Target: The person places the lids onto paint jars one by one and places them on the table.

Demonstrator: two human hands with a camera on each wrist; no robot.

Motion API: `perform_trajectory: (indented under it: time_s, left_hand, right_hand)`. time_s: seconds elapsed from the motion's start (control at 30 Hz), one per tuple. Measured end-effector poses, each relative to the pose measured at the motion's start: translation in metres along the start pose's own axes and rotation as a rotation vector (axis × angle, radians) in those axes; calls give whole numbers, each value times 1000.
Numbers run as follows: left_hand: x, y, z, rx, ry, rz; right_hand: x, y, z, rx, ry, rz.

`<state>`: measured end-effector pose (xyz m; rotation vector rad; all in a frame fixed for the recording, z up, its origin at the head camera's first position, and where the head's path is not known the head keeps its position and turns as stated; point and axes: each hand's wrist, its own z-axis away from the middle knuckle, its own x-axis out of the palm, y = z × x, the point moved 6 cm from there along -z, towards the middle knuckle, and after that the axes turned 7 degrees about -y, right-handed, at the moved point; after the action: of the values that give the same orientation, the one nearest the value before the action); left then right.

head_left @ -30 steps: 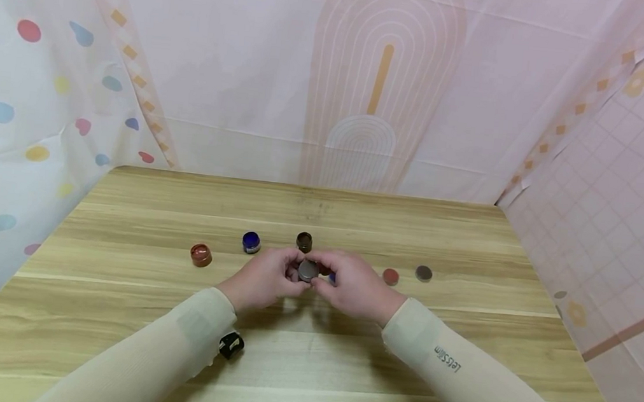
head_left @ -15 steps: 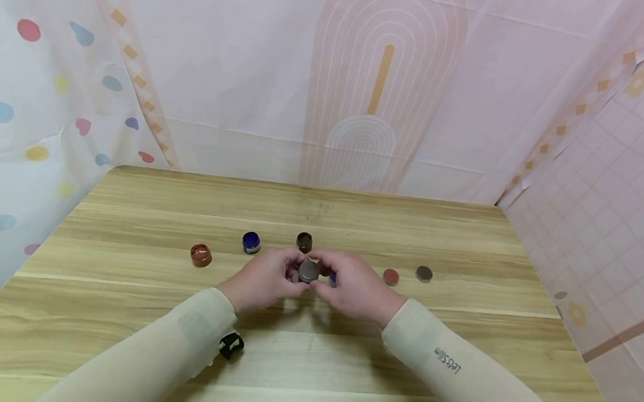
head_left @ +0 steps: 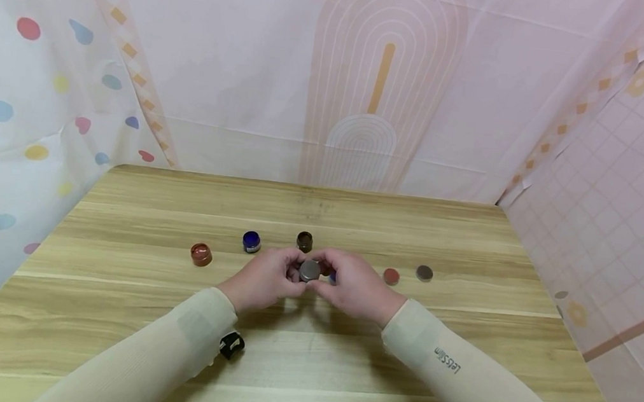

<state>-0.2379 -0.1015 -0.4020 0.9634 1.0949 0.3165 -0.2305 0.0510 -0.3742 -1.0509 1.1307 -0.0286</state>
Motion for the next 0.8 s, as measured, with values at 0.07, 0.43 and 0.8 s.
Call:
perform_trajectory:
  time_s: [0.07, 0.43, 0.8]
  left_hand:
    - [0, 0, 0, 4, 0, 1]
    - [-1, 0, 0, -9, 0, 11]
    - [0, -1, 0, 0, 5, 10]
  right_hand:
    - [0, -1, 0, -15, -4, 15]
    - [-1, -4, 0, -57, 4, 15]
    - [-1, 0, 0, -45, 1, 22]
